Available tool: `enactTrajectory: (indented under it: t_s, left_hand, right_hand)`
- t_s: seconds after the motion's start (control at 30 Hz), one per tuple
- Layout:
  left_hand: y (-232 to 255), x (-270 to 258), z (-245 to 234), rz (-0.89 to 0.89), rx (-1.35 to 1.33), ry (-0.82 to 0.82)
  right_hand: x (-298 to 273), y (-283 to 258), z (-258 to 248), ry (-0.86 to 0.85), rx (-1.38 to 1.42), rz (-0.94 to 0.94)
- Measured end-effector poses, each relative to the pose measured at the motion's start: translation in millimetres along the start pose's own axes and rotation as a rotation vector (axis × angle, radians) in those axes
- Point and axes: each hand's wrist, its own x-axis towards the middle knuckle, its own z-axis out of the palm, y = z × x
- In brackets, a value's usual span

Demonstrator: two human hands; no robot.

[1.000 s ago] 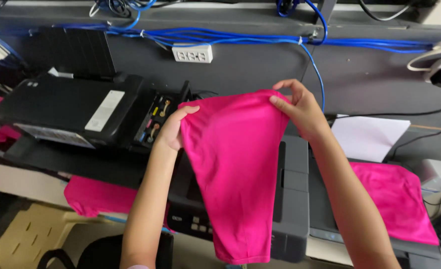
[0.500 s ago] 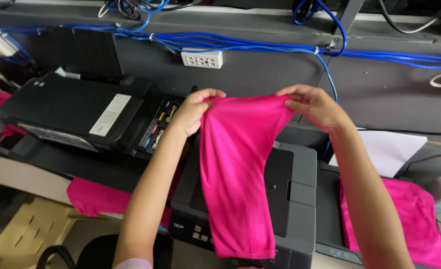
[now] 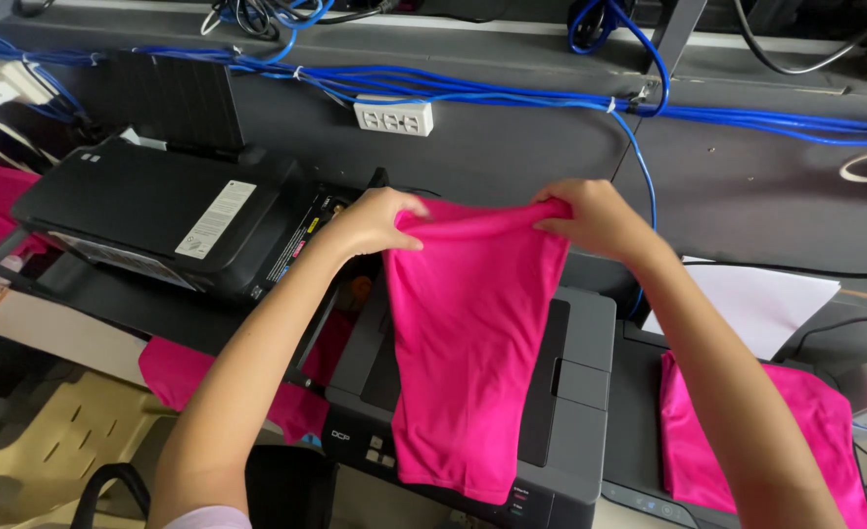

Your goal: The person folds several bright pink t-shirts on a desk next to a printer. They smooth out each shirt, fold the sleeves and sides, and then fold the garment in half or thirds before placing it on the printer or stacking it.

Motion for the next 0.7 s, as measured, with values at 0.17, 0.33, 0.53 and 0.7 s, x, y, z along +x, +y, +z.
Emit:
enactTrajectory:
  t_s: [0.17, 0.33, 0.53, 0.7]
  left_hand:
    - [-5, -4, 0, -0.185, -0.061, 0.150]
    - [-22, 1, 0, -0.258, -0.387, 0.190]
    - [-54, 30, 1, -0.185, 0.032, 0.365]
    - [-22, 40, -9, -0.243, 0.377, 0.495]
  right_hand:
    - [17, 30, 21, 0.076, 0.027, -0.159]
    - [27, 33, 24, 0.000, 0.401, -0.082]
    - [59, 59, 44, 0.050, 0.481, 0.093]
    - [68, 21, 37, 0.313, 0.189, 0.038]
